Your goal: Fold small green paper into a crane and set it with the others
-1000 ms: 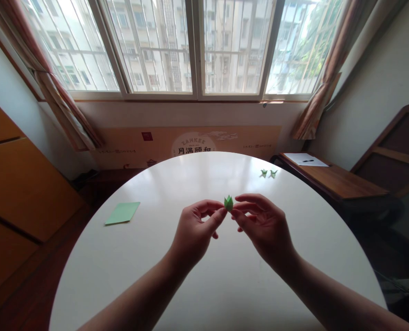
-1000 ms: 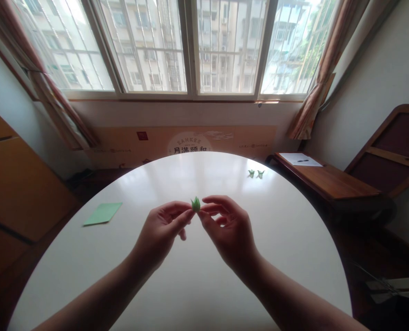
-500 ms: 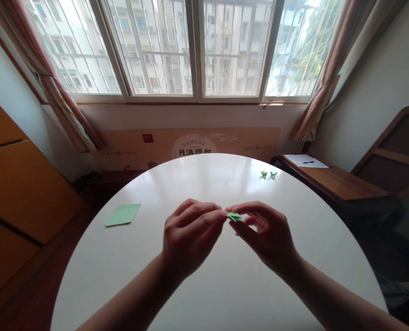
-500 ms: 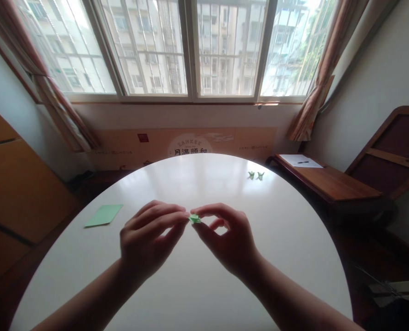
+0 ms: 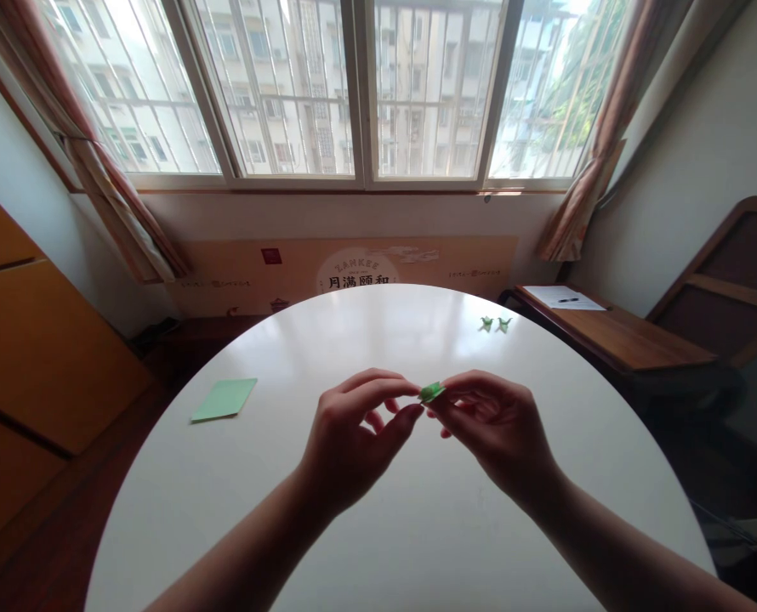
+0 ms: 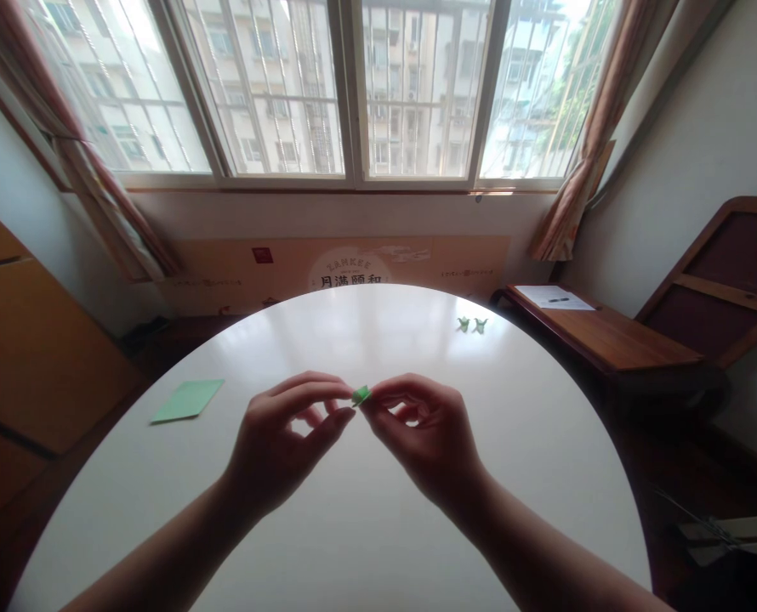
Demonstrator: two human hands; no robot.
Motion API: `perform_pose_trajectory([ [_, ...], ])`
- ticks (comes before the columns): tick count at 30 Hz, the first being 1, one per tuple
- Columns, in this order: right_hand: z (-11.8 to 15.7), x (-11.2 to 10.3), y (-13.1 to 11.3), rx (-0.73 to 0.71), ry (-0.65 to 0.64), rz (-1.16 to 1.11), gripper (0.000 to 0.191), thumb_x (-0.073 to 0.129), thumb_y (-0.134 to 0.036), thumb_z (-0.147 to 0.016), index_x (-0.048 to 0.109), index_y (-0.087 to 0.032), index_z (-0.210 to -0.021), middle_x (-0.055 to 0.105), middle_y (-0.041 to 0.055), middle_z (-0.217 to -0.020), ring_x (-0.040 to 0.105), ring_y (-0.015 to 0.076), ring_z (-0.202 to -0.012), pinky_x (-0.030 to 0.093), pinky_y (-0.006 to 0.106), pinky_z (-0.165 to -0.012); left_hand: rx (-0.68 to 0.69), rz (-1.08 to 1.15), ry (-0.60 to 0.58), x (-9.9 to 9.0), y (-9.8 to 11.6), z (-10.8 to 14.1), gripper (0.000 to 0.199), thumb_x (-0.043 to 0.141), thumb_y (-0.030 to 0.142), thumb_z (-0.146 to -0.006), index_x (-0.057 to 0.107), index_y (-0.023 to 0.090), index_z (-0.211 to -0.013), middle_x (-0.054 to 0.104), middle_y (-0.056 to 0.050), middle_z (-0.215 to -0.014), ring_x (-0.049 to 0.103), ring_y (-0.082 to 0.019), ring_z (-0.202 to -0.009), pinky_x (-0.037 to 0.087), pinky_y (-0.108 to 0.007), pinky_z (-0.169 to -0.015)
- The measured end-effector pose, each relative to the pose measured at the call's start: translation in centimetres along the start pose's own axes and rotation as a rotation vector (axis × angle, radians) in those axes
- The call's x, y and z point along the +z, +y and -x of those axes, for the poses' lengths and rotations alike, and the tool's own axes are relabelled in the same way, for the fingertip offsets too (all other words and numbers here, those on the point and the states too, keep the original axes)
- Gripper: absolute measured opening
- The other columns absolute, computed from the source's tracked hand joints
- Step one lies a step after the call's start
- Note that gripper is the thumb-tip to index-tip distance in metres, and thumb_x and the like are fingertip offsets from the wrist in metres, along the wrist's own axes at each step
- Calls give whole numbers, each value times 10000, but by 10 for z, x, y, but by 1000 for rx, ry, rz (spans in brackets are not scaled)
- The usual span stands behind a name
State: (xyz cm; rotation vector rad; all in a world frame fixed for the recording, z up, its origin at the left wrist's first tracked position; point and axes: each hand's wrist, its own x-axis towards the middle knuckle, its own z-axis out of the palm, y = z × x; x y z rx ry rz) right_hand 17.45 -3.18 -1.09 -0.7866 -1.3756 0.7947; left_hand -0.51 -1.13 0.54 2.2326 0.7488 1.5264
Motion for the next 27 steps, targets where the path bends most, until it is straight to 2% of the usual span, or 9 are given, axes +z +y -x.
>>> perform_pose_trajectory([
  [4,-1,2,3,96,-8,-70,159,869,-166,-714,790,-234,-835,765,17,-753,703,169,-669,554,211,-506,-183,101,-30,2,-2,2,61,738,198,-845,772,165,-883,717,-55,-830,630,-116,-624,497,-154,-419],
  [8,-4,2,5,159,-41,-101,192,874,-182,-713,803,-246,-880,771,23,-777,714,185,-707,563,206,-487,-373,217,-49,3,-1,0,107,717,250,-864,790,171,-864,702,-41,-745,581,-115,-576,487,-164,-390],
  [12,-5,2,11,226,-96,-196,179,856,-224,-747,807,-242,-918,776,41,-804,720,200,-742,561,204,-465,-473,275,-64,3,-1,-2,152,723,286,-856,789,151,-838,691,-39,-678,561,-119,-557,496,-176,-394],
  [15,-5,3,15,247,-104,-242,137,837,-256,-776,804,-232,-907,774,49,-802,714,195,-731,555,202,-455,-451,229,-23,4,-3,-2,137,749,281,-835,785,151,-861,717,-48,-720,591,-129,-579,513,-187,-409],
  [19,-5,4,16,246,-90,-249,116,825,-274,-794,794,-225,-895,767,48,-797,712,194,-738,557,205,-461,-298,141,92,5,-3,0,69,773,211,-809,759,171,-864,746,-40,-788,650,-135,-622,523,-182,-442],
  [23,-4,5,14,235,-99,-268,111,806,-296,-816,777,-219,-890,753,42,-787,708,187,-723,559,209,-461,-146,87,67,5,-1,0,40,744,151,-834,766,182,-846,771,-44,-843,707,-142,-686,534,-173,-487],
  [27,-4,4,14,218,-119,-302,91,769,-280,-840,751,-203,-885,716,25,-760,671,163,-666,562,224,-467,-128,88,41,4,-1,1,69,736,145,-839,780,184,-874,771,-53,-868,712,-142,-685,542,-181,-494],
])
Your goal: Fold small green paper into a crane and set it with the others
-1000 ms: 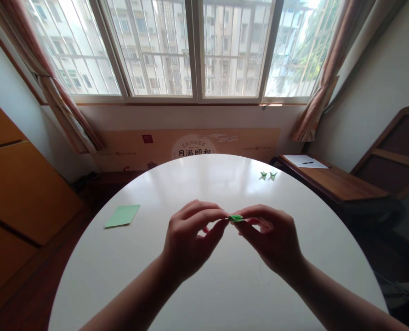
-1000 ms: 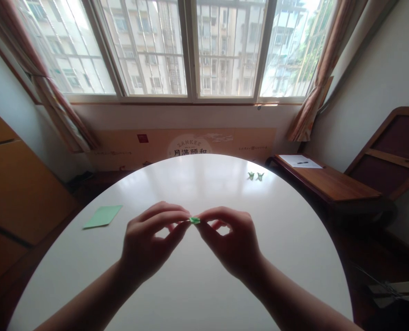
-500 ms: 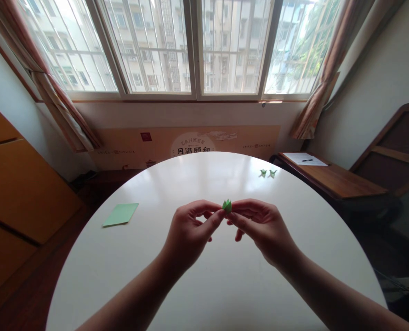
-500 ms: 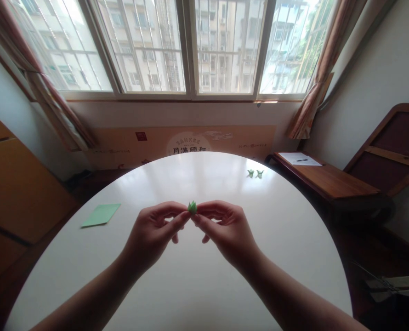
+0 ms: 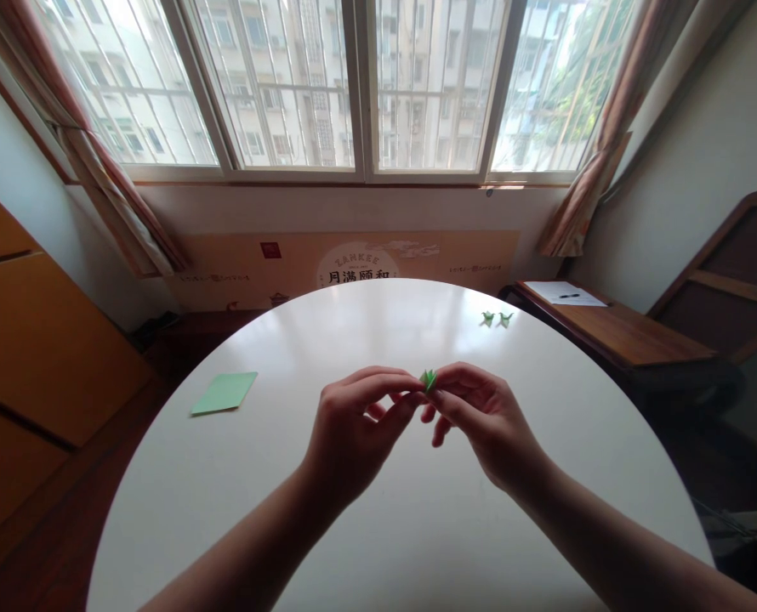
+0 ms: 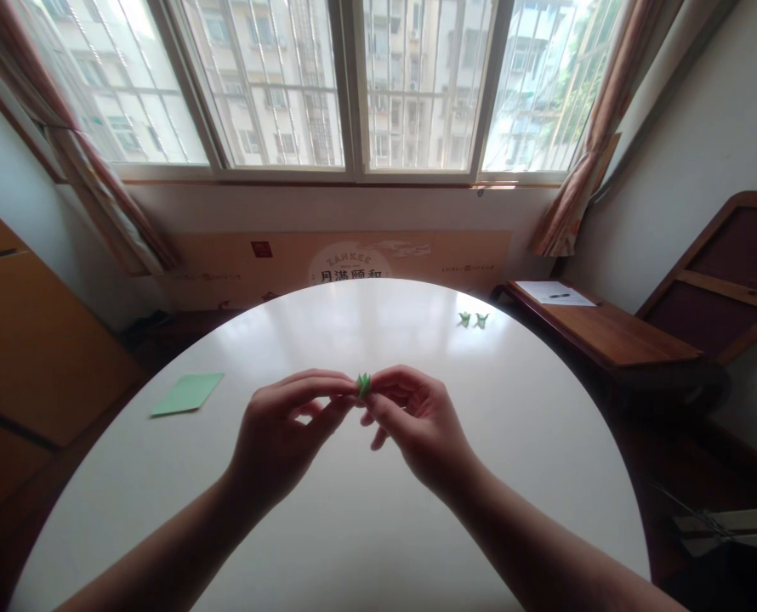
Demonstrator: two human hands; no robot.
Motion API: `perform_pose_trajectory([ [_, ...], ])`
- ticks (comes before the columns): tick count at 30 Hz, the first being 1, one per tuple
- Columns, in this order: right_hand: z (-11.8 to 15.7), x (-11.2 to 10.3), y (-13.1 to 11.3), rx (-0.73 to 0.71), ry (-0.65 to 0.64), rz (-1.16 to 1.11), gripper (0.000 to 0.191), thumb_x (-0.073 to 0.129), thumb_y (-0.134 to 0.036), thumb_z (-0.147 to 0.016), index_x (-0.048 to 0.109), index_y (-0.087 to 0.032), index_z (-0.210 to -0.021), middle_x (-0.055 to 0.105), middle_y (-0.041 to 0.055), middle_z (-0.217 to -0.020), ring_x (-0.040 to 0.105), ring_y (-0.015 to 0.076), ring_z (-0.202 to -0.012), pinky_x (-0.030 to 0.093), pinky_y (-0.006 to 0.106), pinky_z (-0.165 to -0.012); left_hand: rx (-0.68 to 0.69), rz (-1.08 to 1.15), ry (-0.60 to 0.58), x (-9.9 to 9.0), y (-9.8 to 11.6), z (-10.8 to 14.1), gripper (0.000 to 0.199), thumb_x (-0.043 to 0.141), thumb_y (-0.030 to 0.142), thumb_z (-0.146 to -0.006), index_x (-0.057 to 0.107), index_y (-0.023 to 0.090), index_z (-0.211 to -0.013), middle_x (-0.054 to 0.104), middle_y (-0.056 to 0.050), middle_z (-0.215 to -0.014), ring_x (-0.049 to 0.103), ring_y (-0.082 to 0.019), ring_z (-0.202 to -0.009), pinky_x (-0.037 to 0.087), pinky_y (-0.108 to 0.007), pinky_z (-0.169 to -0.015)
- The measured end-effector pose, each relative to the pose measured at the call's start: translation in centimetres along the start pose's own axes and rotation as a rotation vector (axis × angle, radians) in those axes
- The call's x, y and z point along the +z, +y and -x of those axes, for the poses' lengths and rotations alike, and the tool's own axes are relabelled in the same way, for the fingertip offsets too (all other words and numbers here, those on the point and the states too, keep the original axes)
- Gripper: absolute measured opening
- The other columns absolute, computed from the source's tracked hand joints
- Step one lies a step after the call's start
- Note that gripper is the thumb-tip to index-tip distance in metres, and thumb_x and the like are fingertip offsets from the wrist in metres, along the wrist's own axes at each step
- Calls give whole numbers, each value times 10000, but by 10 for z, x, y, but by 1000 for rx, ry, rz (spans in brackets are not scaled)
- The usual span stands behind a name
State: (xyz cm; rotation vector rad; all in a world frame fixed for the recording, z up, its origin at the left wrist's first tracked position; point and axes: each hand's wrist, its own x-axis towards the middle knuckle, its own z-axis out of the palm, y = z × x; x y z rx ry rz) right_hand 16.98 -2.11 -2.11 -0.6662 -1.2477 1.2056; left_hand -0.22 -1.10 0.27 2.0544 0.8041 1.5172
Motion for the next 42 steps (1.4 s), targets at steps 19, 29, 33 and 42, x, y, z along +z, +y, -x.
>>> perform_pose_trajectory([
  [19,-2,0,-1,256,-90,-147,162,744,-329,-840,688,-178,-822,658,13,-763,660,168,-698,553,215,-435,75,-69,-100,-11,1,-7,61,716,108,-862,742,163,-858,734,-49,-846,685,-119,-693,528,-157,-493],
  [29,-4,-3,0,409,-118,-148,262,756,-409,-850,647,-176,-900,678,-1,-755,653,123,-504,522,188,-359,11,-98,-283,-22,-2,-14,110,670,69,-845,689,164,-794,708,-54,-878,669,-145,-758,517,-171,-503],
  [33,-5,-3,-1,454,-123,-181,275,765,-416,-844,662,-169,-910,668,1,-755,645,116,-499,527,186,-359,-26,-71,-308,-23,-2,-15,125,682,44,-805,700,164,-775,704,-60,-894,666,-151,-765,506,-169,-488],
  [42,-8,-5,1,561,-95,-220,293,792,-408,-824,668,-152,-894,689,23,-795,672,113,-533,530,164,-373,66,-168,-311,-24,-5,-15,133,677,44,-818,719,165,-779,703,-58,-923,659,-130,-729,524,-182,-508],
])
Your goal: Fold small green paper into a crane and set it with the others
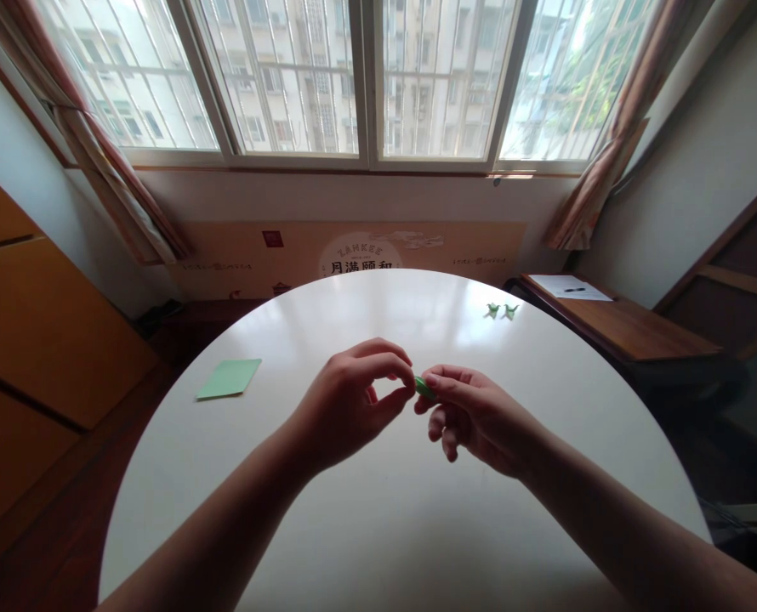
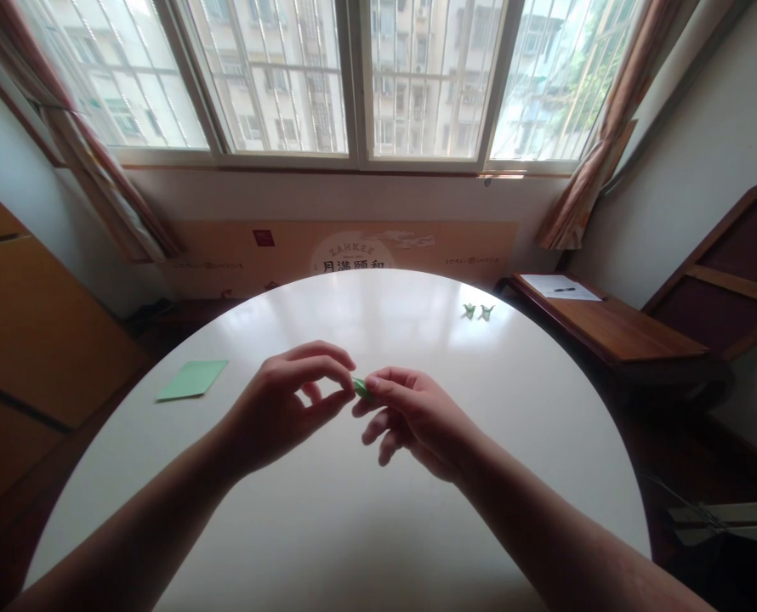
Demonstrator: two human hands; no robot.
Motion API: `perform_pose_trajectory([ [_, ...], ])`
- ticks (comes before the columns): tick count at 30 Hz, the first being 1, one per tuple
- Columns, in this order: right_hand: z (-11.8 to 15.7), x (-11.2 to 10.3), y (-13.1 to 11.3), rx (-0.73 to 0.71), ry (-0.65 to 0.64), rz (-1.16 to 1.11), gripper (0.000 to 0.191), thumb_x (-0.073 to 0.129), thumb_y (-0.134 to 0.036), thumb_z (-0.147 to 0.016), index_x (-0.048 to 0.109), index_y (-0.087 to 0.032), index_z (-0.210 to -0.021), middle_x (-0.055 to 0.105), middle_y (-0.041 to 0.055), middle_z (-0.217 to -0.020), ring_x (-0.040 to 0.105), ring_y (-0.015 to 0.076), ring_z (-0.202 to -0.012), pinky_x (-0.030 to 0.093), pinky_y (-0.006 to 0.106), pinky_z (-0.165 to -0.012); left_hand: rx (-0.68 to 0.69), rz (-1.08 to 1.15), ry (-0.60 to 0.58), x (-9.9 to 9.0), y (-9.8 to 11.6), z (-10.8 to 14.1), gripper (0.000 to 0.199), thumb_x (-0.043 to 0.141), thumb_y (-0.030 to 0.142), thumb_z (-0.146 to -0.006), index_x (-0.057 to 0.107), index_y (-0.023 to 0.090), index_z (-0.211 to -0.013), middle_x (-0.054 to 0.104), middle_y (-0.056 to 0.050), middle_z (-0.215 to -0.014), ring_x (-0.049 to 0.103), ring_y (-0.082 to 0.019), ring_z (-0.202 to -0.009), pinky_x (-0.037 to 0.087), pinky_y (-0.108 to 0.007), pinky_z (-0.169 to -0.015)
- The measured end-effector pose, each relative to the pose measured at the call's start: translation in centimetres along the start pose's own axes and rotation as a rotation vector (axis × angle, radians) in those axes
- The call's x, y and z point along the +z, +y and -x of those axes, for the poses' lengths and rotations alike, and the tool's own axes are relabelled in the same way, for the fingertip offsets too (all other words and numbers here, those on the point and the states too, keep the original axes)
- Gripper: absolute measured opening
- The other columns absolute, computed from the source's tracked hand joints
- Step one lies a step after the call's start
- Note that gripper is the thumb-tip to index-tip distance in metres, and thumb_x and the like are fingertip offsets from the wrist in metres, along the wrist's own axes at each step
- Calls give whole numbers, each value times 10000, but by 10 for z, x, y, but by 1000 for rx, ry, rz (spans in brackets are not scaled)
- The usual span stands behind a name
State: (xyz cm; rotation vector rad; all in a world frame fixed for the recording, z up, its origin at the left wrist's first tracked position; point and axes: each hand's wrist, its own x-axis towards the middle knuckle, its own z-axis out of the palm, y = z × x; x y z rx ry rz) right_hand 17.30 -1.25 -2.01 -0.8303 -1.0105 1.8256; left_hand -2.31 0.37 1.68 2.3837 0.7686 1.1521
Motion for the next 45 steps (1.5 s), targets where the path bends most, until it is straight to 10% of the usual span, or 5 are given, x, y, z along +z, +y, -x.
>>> perform_pose_trajectory([
  [34,3,-11,-9,135,-154,133,286,824,-386,-794,706,-134,-862,754,75,-825,739,178,-669,574,204,-445,272,-272,-136,-9,1,0,75,633,144,-944,682,179,-900,698,-41,-900,619,-168,-834,492,-275,-708],
  [45,3,-6,-7,49,-79,102,263,839,-365,-784,716,-140,-843,754,64,-817,735,164,-641,576,196,-432,1,-12,-5,-1,-6,-1,71,707,124,-866,694,153,-802,696,-31,-829,650,-115,-697,504,-178,-546],
])
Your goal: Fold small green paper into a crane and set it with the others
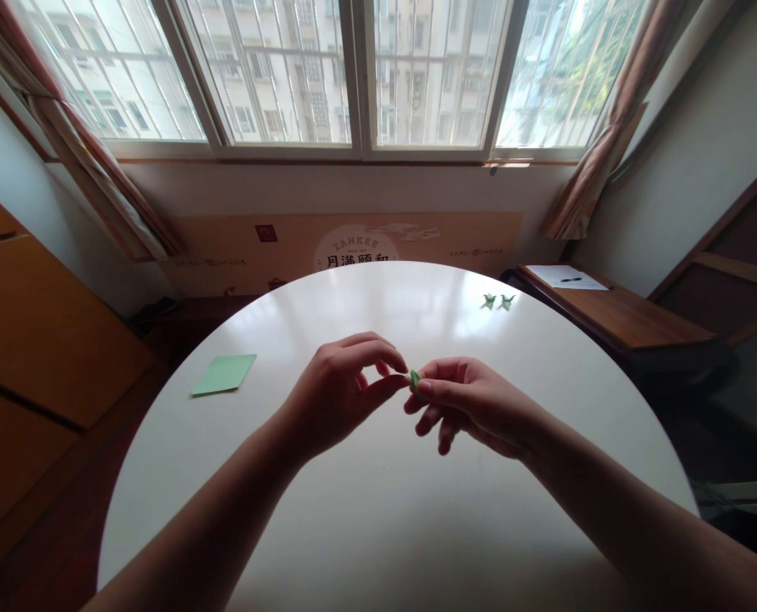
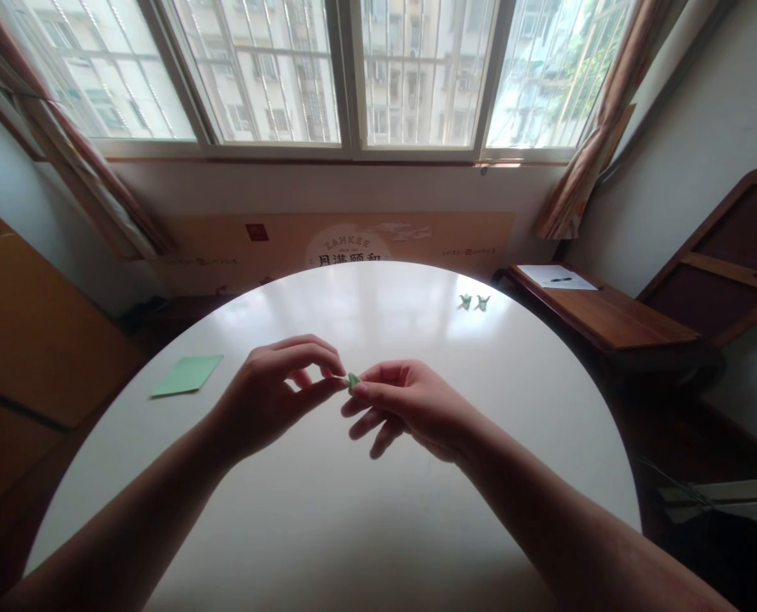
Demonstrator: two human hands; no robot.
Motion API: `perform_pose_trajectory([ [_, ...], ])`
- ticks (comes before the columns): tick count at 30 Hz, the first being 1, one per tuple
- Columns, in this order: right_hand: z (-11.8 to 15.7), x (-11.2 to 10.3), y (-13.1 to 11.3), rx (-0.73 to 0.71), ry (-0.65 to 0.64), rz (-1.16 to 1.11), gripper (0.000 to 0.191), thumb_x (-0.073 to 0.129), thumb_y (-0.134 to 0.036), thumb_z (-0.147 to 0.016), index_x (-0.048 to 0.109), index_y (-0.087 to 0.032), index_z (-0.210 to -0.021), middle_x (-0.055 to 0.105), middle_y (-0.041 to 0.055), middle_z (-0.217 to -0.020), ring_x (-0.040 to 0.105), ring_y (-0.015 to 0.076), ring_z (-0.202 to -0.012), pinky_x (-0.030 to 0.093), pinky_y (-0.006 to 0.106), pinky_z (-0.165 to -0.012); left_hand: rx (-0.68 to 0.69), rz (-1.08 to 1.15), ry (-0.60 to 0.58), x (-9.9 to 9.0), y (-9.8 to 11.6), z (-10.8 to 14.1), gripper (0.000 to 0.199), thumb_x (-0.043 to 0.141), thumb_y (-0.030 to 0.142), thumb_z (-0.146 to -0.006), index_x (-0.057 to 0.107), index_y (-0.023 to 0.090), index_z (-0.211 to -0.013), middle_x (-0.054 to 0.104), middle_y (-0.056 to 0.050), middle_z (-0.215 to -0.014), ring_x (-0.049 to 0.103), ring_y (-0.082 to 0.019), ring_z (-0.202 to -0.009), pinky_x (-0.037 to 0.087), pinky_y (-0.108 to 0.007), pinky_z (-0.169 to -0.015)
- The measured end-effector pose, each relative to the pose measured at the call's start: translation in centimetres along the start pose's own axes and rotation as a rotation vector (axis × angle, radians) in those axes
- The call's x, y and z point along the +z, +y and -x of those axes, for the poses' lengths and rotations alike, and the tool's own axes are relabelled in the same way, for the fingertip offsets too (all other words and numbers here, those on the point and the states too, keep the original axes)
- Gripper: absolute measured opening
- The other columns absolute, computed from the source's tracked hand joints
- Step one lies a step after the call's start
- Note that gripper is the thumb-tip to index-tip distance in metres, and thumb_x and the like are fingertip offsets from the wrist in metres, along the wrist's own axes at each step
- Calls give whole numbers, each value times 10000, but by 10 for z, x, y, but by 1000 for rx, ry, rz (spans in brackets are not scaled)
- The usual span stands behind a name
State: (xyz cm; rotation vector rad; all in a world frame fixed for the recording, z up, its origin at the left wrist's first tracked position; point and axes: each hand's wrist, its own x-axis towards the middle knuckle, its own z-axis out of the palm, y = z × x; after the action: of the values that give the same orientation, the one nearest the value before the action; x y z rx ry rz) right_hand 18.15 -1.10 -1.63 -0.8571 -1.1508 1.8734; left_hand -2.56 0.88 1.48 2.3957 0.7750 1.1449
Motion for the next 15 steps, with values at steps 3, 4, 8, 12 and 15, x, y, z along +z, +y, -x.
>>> perform_pose_trajectory([
  [3,0,2,0,-50,24,-7,258,842,-364,-783,717,-144,-837,751,56,-813,732,159,-629,574,191,-426,-150,54,63,1,-1,0,59,714,190,-866,711,155,-818,698,-31,-804,647,-121,-670,501,-172,-499],
  [4,1,2,0,-69,31,-2,258,840,-367,-785,718,-146,-837,750,53,-815,732,159,-630,576,192,-429,-207,70,76,1,-1,0,83,711,229,-872,723,156,-834,704,-33,-795,643,-123,-646,501,-177,-482],
  [8,2,4,1,-146,57,41,258,825,-386,-802,722,-153,-846,747,45,-827,734,156,-639,590,201,-455,-381,130,36,1,1,0,205,705,348,-877,764,151,-874,728,-41,-758,607,-116,-542,511,-201,-446],
  [12,3,7,2,-233,102,120,274,802,-409,-821,724,-150,-870,746,50,-829,742,164,-656,600,212,-474,-455,199,-25,5,7,-1,211,699,341,-870,783,148,-873,734,-35,-723,569,-101,-491,493,-194,-416],
  [15,4,8,4,-311,138,192,278,785,-413,-836,713,-147,-875,751,58,-831,748,172,-675,605,221,-487,-498,234,-37,8,12,-1,209,688,332,-867,789,149,-866,726,-32,-697,568,-108,-509,486,-185,-401],
])
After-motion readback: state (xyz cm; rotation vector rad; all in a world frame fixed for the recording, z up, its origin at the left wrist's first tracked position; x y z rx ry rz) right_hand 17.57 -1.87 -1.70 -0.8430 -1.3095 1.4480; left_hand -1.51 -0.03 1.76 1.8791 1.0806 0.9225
